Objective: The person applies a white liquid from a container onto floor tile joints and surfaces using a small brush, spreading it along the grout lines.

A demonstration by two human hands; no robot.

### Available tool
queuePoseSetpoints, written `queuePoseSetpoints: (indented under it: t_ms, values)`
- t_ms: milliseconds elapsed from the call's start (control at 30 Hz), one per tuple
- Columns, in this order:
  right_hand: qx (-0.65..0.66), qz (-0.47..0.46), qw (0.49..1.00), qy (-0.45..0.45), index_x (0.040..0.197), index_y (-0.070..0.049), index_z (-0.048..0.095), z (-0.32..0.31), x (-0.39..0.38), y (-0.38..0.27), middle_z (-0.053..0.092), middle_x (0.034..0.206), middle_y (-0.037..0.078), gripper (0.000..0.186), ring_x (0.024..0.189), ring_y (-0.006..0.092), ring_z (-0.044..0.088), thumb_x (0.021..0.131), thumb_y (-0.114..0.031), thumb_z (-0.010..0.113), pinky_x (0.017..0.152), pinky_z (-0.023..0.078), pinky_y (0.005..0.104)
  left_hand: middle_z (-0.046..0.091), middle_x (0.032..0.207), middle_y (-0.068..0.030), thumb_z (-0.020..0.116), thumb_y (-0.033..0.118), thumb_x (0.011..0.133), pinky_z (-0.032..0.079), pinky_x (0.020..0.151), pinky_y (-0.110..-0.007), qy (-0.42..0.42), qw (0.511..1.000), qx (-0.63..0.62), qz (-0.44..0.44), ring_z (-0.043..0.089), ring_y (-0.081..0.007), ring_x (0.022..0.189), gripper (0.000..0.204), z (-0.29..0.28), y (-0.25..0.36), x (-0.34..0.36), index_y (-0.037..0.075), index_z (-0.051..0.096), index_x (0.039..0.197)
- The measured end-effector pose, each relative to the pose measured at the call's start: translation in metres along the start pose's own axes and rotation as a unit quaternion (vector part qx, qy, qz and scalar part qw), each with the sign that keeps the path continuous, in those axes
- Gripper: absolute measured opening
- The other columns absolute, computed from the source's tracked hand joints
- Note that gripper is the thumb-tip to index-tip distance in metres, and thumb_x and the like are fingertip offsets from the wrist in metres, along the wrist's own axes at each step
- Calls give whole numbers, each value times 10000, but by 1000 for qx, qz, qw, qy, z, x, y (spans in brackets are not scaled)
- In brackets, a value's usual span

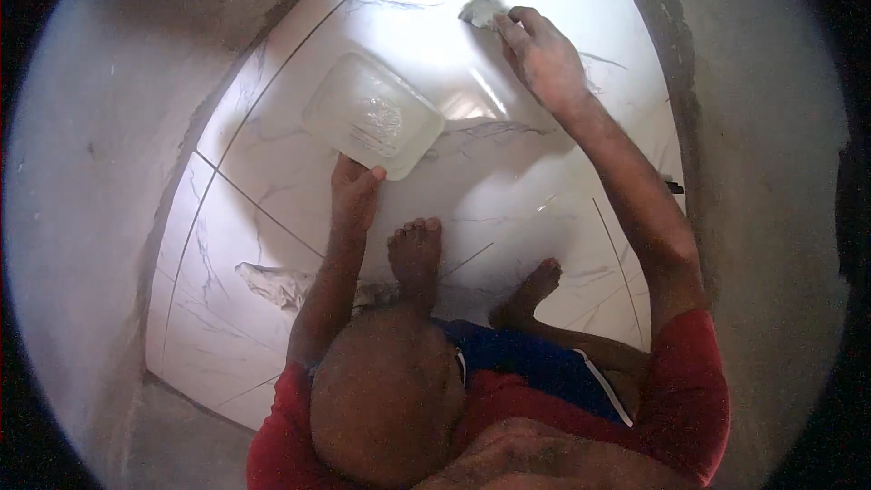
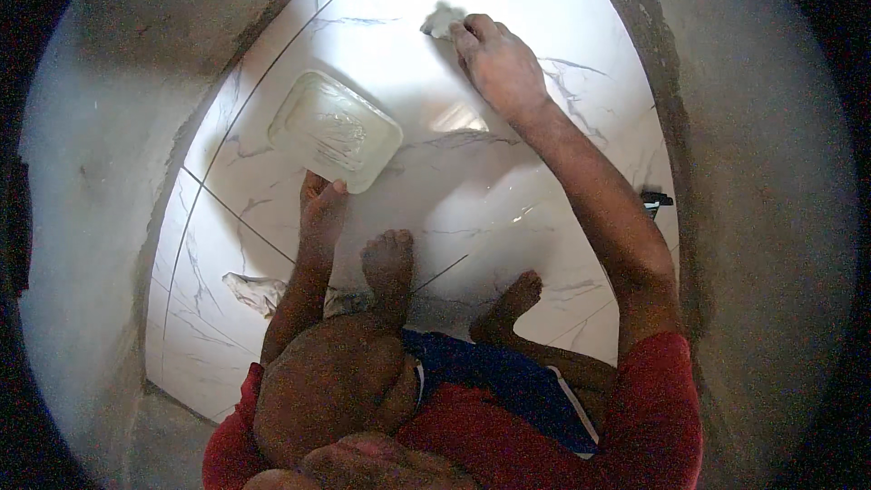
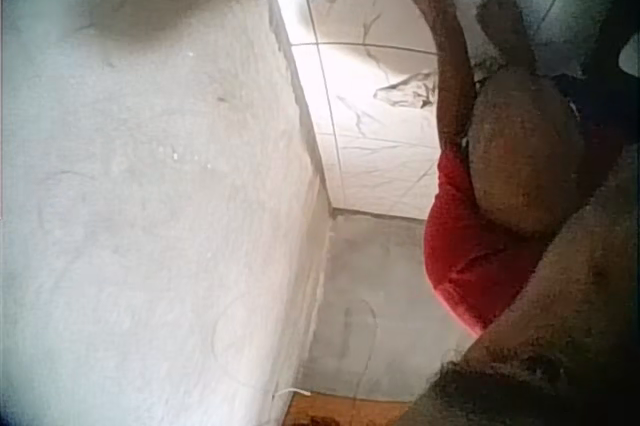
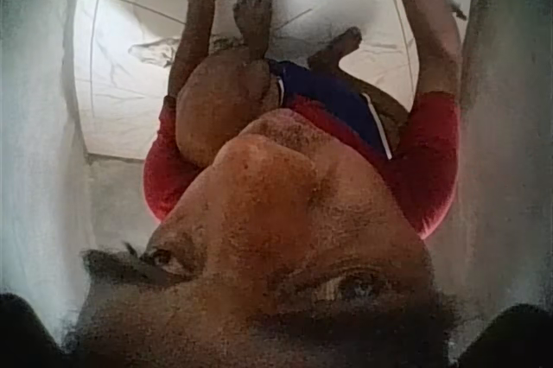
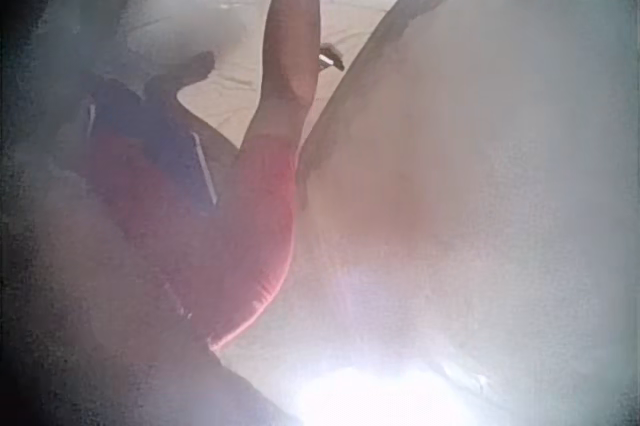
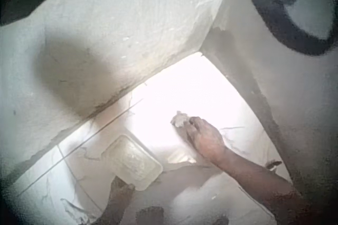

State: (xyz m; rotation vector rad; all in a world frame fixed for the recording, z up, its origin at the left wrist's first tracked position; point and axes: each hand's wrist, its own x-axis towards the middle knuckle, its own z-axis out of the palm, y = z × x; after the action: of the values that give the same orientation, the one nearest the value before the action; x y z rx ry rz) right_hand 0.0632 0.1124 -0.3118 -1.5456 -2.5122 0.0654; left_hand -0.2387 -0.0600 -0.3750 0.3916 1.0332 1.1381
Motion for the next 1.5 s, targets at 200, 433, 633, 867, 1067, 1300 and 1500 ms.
queuePoseSetpoints:
  t_ms: [200,433,633,867,1067,1300,1500]
  values:
    - [21,20,999,23,1242,-125,615,32,45,-4,622,1173,127,310,980,321,661,936,-173,634,806,579,421,473,1447,-154,789,126,758,312,1158,-432,-7,999,-26,-27,427,-293,1366,862,1,5,2,-63,340,1468]
    - [29,18,999,8,1172,-50,637,46,119,-17,608,1206,165,261,1068,333,636,939,-153,583,907,551,443,560,1345,-156,755,145,783,432,1058,-403,2,1000,7,-16,560,-271,1225,756,-1,4,1,-43,406,1427]
    - [57,-9,995,76,1233,-94,614,40,85,-13,621,1169,135,316,987,328,659,921,-131,640,797,571,431,510,1419,-162,830,147,721,337,1146,-438,36,998,10,-54,472,-295,1338,880,7,14,-2,-57,374,1445]
    - [68,-18,994,84,1268,-117,593,58,97,-18,603,1177,124,351,982,324,653,920,-122,635,802,574,417,523,1399,-174,857,193,720,373,1124,-439,20,997,-2,-77,498,-299,1313,925,3,11,4,-58,347,1449]
    - [57,4,996,70,1261,-118,595,64,120,-26,602,1186,124,345,1021,324,641,917,-126,627,837,563,433,529,1393,-159,874,213,702,383,1114,-442,10,998,6,-64,502,-292,1308,922,1,13,7,-47,379,1435]
    - [63,3,995,76,1281,-126,588,64,112,-19,606,1210,136,366,1047,326,635,917,-126,625,862,555,434,569,1349,-145,866,204,705,399,1090,-437,33,994,84,-57,540,-283,1266,870,2,15,4,-39,421,1411]
    - [42,2,998,51,1280,-119,591,60,113,-25,591,1222,129,358,1055,318,627,922,-98,598,867,555,424,568,1348,-157,846,181,730,393,1097,-431,28,993,38,-104,528,-282,1279,807,-2,14,6,-46,437,1388]
